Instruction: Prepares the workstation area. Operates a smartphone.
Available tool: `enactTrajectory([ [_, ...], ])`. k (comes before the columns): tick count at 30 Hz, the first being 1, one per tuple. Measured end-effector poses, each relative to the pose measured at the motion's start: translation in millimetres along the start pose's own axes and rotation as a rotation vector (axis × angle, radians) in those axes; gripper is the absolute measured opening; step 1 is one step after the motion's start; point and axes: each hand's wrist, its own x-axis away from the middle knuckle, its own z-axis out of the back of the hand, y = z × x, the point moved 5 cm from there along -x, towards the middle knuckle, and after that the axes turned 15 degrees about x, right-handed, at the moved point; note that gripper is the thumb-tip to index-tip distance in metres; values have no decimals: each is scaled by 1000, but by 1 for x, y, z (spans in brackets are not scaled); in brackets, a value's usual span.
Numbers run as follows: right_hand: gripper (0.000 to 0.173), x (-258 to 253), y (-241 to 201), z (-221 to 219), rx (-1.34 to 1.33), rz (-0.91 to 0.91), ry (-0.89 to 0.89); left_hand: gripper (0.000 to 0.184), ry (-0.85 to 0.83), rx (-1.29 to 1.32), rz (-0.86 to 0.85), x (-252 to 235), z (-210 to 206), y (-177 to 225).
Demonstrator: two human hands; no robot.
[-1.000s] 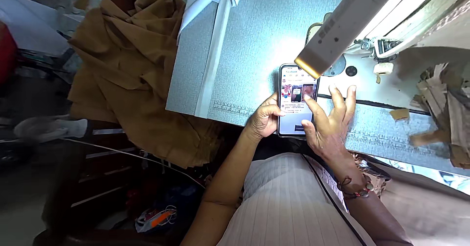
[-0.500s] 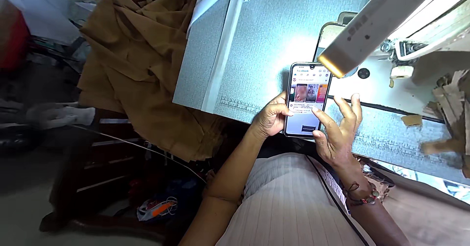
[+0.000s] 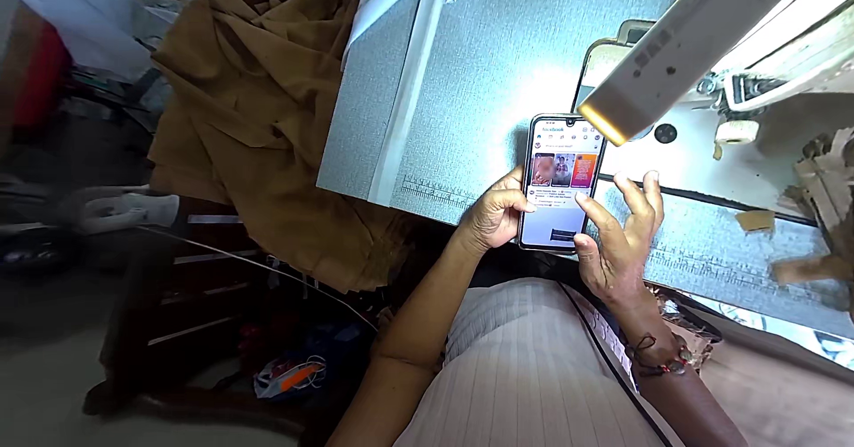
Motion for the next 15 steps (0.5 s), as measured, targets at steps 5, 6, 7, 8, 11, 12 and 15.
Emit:
enactTrajectory([
  [5,48,-1,3,1,26,-57,-10,42,-13,-20,1,0,-1,0],
  [6,48,-2,3,2,25,-61,-14,42,-5,-20,0,0,-1,0],
  [7,48,-2,3,2,28,-65,-17,42,1,-22,2,0,-1,0],
  [8,48,-2,2,2,31,-66,-20,43,-1,-20,5,0,-1,0],
  [11,46,-2,2,1,32,-67,-31,45,-10,-23,7,-1,-2,0],
  [12,47,-2,2,1,31,-67,-37,45,-11,-27,7,-1,-3,0],
  [15,47,-2,3,1,33,-69,-43,45,0,-42,0,-1,-3,0],
])
